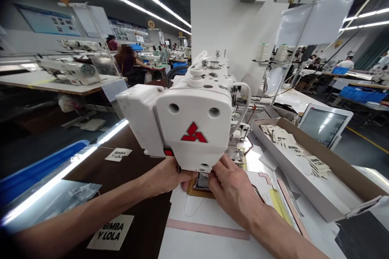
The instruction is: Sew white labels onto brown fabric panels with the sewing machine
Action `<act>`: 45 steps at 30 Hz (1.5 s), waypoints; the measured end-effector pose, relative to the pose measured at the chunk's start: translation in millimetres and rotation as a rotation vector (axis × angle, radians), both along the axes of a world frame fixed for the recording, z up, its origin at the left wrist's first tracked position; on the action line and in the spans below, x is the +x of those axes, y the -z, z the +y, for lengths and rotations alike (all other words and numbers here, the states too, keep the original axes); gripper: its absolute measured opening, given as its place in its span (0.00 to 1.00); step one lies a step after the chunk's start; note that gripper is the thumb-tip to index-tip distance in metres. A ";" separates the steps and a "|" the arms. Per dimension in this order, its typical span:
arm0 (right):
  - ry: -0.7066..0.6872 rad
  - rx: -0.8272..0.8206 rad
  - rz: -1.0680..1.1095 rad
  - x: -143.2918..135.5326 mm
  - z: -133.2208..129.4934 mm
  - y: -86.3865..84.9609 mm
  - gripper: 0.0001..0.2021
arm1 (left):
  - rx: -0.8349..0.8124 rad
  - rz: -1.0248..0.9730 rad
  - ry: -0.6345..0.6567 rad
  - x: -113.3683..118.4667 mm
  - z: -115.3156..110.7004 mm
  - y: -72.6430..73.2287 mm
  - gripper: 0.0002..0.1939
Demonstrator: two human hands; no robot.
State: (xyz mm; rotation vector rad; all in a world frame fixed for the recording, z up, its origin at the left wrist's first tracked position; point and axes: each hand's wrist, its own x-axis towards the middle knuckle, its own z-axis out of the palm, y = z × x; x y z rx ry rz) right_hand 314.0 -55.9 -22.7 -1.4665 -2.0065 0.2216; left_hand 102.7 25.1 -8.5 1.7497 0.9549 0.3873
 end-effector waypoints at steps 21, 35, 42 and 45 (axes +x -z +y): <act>-0.008 0.102 0.020 28.2 -5.4 -0.9 0.11 | 0.102 0.032 0.014 8.8 2.7 4.2 0.25; 0.225 -0.027 -0.364 20.2 -25.2 0.3 0.04 | 0.109 0.070 -0.028 3.9 3.4 12.0 0.24; 0.285 -0.102 -0.442 35.0 -48.4 5.2 0.05 | 0.112 0.083 -0.031 4.2 4.4 8.9 0.23; 0.232 -0.182 -0.396 37.8 -49.3 4.2 0.08 | 0.092 0.102 -0.013 4.2 5.0 6.3 0.24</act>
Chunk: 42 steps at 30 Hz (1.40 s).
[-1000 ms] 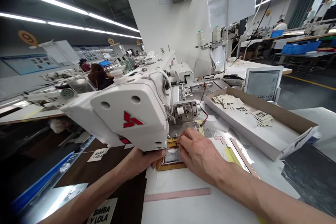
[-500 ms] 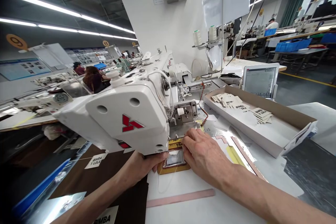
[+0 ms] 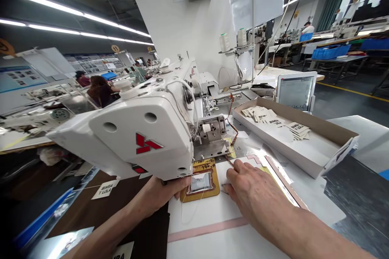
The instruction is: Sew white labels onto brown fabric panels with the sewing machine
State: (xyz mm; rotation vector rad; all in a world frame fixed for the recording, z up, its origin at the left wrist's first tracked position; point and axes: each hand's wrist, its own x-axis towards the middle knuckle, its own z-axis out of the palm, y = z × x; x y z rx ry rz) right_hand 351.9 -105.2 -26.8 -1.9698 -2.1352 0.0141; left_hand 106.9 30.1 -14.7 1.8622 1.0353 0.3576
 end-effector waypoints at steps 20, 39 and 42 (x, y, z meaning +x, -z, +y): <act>0.167 -0.210 0.572 -51.5 -4.2 -24.6 0.15 | -0.087 0.093 0.005 -16.1 7.6 -0.9 0.22; 0.173 -0.244 0.596 -62.8 16.3 -23.1 0.17 | 0.101 -0.033 0.105 -48.1 -16.2 3.1 0.16; 0.164 -0.206 0.619 -65.5 17.5 -21.0 0.18 | 0.095 -0.039 0.108 -47.9 -15.7 2.5 0.16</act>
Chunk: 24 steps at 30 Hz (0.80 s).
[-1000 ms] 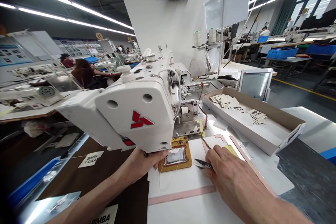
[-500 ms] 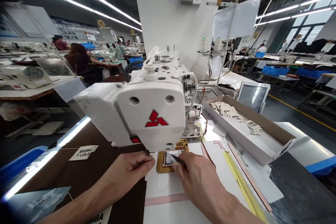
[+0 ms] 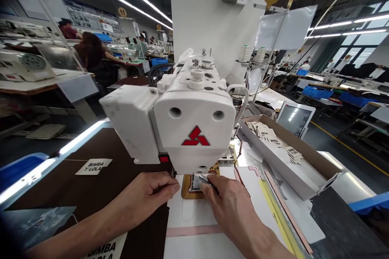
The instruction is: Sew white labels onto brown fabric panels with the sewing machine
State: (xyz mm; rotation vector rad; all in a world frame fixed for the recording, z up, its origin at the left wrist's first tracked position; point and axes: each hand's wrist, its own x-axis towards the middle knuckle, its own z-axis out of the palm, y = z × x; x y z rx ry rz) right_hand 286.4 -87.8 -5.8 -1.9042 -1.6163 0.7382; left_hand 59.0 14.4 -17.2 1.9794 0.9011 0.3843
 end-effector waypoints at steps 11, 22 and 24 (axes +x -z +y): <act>0.008 0.064 0.037 -3.0 -2.8 5.9 0.18 | -0.003 0.010 0.010 0.9 0.1 -5.4 0.16; -0.011 0.097 0.055 -4.3 0.2 5.6 0.17 | -0.023 -0.013 0.003 0.6 -1.9 -5.6 0.17; -0.015 0.104 0.052 -4.3 0.7 5.9 0.16 | -0.024 -0.017 0.004 1.0 -1.4 -4.7 0.17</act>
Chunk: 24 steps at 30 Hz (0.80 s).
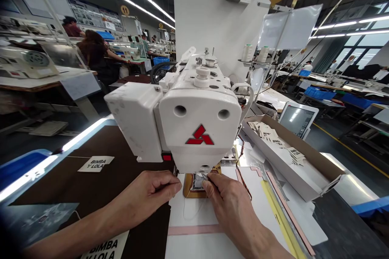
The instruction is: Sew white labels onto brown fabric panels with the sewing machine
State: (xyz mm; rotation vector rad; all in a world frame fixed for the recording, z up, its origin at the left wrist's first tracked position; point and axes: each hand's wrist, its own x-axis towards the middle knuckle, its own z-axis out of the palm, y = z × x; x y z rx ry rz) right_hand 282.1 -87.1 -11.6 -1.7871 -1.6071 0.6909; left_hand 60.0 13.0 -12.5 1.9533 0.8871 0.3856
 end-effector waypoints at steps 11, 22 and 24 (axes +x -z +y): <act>0.003 -0.008 -0.048 -1.1 -1.4 -0.3 0.16 | 0.000 0.016 0.017 1.4 1.4 -3.0 0.18; 0.002 0.023 -0.137 3.3 1.0 12.4 0.16 | 0.034 0.002 0.020 0.2 0.9 1.1 0.17; 0.000 0.018 -0.130 3.5 0.5 12.4 0.17 | 0.036 -0.001 0.022 0.2 1.0 1.3 0.17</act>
